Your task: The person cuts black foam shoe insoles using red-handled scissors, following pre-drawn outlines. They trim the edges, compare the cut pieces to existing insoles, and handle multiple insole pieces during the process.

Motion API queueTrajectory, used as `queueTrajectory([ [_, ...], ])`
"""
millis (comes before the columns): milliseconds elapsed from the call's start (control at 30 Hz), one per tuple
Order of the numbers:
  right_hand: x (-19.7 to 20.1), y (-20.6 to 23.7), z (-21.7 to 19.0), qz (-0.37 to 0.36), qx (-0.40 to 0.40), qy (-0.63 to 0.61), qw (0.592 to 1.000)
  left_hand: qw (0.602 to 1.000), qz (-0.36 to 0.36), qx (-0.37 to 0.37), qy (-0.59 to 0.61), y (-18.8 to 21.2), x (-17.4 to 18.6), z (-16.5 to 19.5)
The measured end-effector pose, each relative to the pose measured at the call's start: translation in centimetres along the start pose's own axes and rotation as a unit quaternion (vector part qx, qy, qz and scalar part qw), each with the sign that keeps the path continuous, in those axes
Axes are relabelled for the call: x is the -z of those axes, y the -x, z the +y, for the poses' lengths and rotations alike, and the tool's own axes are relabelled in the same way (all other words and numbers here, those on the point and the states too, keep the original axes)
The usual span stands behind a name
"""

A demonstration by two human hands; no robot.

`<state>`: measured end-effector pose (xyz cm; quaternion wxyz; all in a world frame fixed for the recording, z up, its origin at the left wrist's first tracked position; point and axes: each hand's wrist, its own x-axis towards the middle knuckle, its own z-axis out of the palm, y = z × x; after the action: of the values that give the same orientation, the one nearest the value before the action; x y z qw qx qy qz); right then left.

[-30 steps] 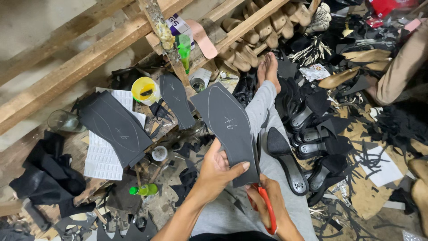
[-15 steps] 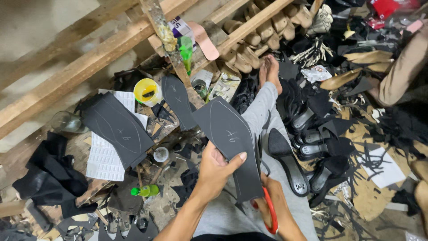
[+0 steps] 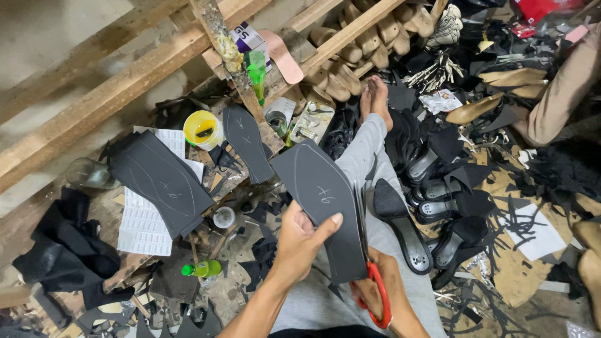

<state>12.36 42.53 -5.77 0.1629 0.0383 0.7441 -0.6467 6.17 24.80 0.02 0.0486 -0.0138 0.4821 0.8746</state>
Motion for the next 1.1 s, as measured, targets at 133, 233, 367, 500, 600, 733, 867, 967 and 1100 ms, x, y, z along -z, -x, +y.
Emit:
queueTrajectory([
  [133,0.1,-0.1,-2.3,-0.048,0.042,-0.018,0.998,1.0,0.004,0.0,0.001,0.2,-0.1,0.1],
  [233,0.0,-0.4,-4.0,-0.038,0.269,0.01,0.962,1.0,-0.008,0.01,-0.007,0.4,-0.2,0.2],
  [367,-0.2,-0.2,-4.9,-0.024,0.063,0.017,0.998,1.0,-0.003,0.023,-0.017,0.5,-0.3,0.3],
  [500,-0.2,-0.2,-4.1,-0.008,0.037,0.033,0.999,1.0,0.0,0.017,-0.018,0.6,-0.1,0.4],
  [600,0.1,-0.2,-3.2,-0.003,-0.005,0.039,0.999,1.0,0.005,0.019,-0.018,0.6,0.0,0.3],
  [733,0.1,0.1,-2.7,-0.008,-0.003,0.044,0.999,0.999,0.007,0.03,-0.013,0.3,0.2,0.2],
  [867,-0.3,0.3,-3.8,-0.014,-0.021,0.059,0.998,0.999,0.042,-0.006,-0.021,0.0,0.1,0.6],
  [967,0.0,0.1,-4.9,-0.009,0.049,0.086,0.995,0.997,0.049,-0.007,-0.052,0.2,-0.5,0.5],
  [1100,0.2,-0.1,-5.5,0.027,0.243,0.104,0.964,0.997,0.034,0.001,-0.069,1.0,-1.2,0.3],
])
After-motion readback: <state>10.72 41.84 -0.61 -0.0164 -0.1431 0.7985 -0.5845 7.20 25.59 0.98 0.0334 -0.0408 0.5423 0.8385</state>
